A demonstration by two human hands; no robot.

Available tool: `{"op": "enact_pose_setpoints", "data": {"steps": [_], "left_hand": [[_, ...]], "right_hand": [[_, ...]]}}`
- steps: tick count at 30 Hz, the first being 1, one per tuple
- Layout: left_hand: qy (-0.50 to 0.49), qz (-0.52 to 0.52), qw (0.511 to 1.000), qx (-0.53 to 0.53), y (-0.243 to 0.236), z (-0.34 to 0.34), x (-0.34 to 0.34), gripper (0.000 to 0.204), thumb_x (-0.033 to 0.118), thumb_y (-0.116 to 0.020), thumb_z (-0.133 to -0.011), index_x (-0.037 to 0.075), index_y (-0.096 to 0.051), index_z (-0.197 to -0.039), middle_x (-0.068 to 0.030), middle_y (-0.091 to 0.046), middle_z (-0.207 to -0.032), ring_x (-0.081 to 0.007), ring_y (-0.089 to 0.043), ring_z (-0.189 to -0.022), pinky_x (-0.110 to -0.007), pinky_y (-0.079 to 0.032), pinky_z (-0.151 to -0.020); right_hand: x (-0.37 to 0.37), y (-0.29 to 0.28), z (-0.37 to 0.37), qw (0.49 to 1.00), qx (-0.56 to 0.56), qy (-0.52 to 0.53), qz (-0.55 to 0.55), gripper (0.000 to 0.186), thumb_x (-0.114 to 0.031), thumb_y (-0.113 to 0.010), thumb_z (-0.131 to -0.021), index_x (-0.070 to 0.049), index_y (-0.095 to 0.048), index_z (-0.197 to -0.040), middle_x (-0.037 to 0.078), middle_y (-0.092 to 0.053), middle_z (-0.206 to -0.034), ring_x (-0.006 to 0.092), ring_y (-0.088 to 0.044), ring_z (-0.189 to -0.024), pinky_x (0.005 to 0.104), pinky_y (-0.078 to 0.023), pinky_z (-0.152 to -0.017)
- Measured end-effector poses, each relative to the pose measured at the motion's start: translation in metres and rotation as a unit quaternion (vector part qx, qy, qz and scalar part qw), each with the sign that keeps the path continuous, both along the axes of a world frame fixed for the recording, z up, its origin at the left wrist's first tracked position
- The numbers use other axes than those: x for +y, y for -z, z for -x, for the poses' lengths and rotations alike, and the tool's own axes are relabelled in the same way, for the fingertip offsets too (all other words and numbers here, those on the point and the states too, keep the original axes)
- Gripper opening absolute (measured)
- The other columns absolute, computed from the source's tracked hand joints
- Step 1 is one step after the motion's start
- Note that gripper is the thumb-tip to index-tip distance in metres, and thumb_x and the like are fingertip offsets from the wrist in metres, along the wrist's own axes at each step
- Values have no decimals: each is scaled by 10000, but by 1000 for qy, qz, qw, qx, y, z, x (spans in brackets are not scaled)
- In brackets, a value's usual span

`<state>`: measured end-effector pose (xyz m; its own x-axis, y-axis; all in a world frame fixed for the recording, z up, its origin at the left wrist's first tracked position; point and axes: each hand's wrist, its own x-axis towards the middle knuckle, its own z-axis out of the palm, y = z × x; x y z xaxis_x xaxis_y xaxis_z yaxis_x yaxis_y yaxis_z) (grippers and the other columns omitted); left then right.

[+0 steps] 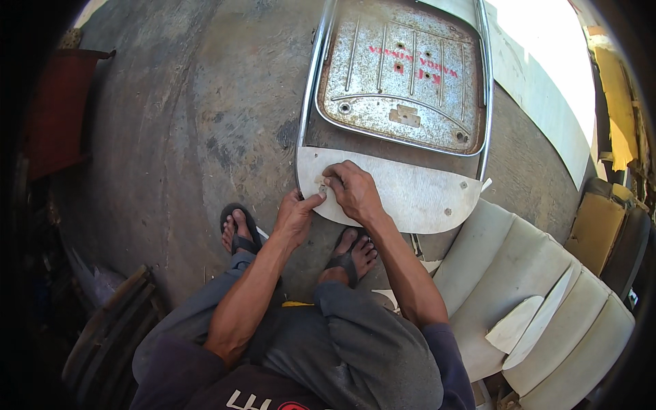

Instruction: The person attaches pieces of padding to a metal chair frame using a screwdriver and small screws, then trims excess material from the padding with a small blade.

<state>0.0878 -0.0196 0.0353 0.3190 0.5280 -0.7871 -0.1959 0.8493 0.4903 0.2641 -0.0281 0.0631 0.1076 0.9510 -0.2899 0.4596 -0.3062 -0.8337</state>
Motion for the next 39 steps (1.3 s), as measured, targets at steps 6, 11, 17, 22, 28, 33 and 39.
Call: {"op": "enact_pose_setpoints", "data": {"steps": [6, 11, 17, 22, 28, 33, 39], "left_hand": [[1, 14, 999, -36, 4, 4, 2, 420, 10, -709, -922, -67, -577, -1314, -153, -698, -1211, -235, -697, -1085, -375, -547, -978], [13, 8, 1000, -15, 6, 5, 2, 411, -1, -701, -922, -71, -583, -1309, -159, -701, -1206, -237, -703, -1072, -375, -551, -976], [53, -8, 999, 0, 2, 6, 9, 361, -9, -708, -911, -73, -619, -1254, -153, -714, -1160, -232, -708, -1038, -368, -552, -951], [68, -16, 997, 18, 7, 7, 11, 370, 1, -718, -908, -83, -617, -1254, -155, -714, -1155, -230, -707, -1036, -361, -551, -945], [83, -5, 996, 36, -1, 7, 16, 371, 19, -755, -879, -83, -643, -1218, -157, -729, -1122, -219, -709, -1001, -345, -547, -922], [95, -32, 995, 22, -3, 11, 12, 422, 6, -769, -853, -76, -625, -1242, -154, -728, -1152, -211, -699, -1036, -343, -539, -941], [91, -55, 994, 8, -3, 10, 6, 463, -21, -748, -859, -64, -579, -1288, -160, -711, -1202, -228, -698, -1073, -359, -540, -984]], "right_hand": [[1, -2, 8, 999, -2, 48, 19, 183, -150, -718, -921, -17, -737, -1046, 164, -717, -961, 366, -709, -859, 423, -547, -780], [2, 0, 8, 999, -4, 38, 14, 184, -154, -723, -919, -17, -742, -1040, 165, -724, -968, 366, -710, -860, 424, -548, -782], [3, 1, -3, 1000, 19, -22, -8, 165, -131, -714, -916, -19, -742, -1035, 166, -725, -972, 370, -705, -880, 428, -552, -793], [6, 1, -4, 996, -11, -74, -57, 145, -105, -702, -908, -24, -740, -1023, 166, -719, -1007, 371, -694, -915, 429, -550, -817], [-9, 8, -1, 993, 72, 80, 40, 160, -133, -682, -963, -18, -713, -1070, 119, -719, -967, 260, -697, -840, 364, -555, -773], [-34, 13, -15, 946, 200, 212, 139, 224, -144, -640, -1012, 11, -647, -1174, 80, -682, -916, 120, -637, -784, 291, -545, -677], [-45, 8, -5, 942, 194, 234, 143, 265, -141, -641, -1018, 13, -629, -1232, 50, -664, -931, 113, -605, -793, 277, -534, -724]]}}
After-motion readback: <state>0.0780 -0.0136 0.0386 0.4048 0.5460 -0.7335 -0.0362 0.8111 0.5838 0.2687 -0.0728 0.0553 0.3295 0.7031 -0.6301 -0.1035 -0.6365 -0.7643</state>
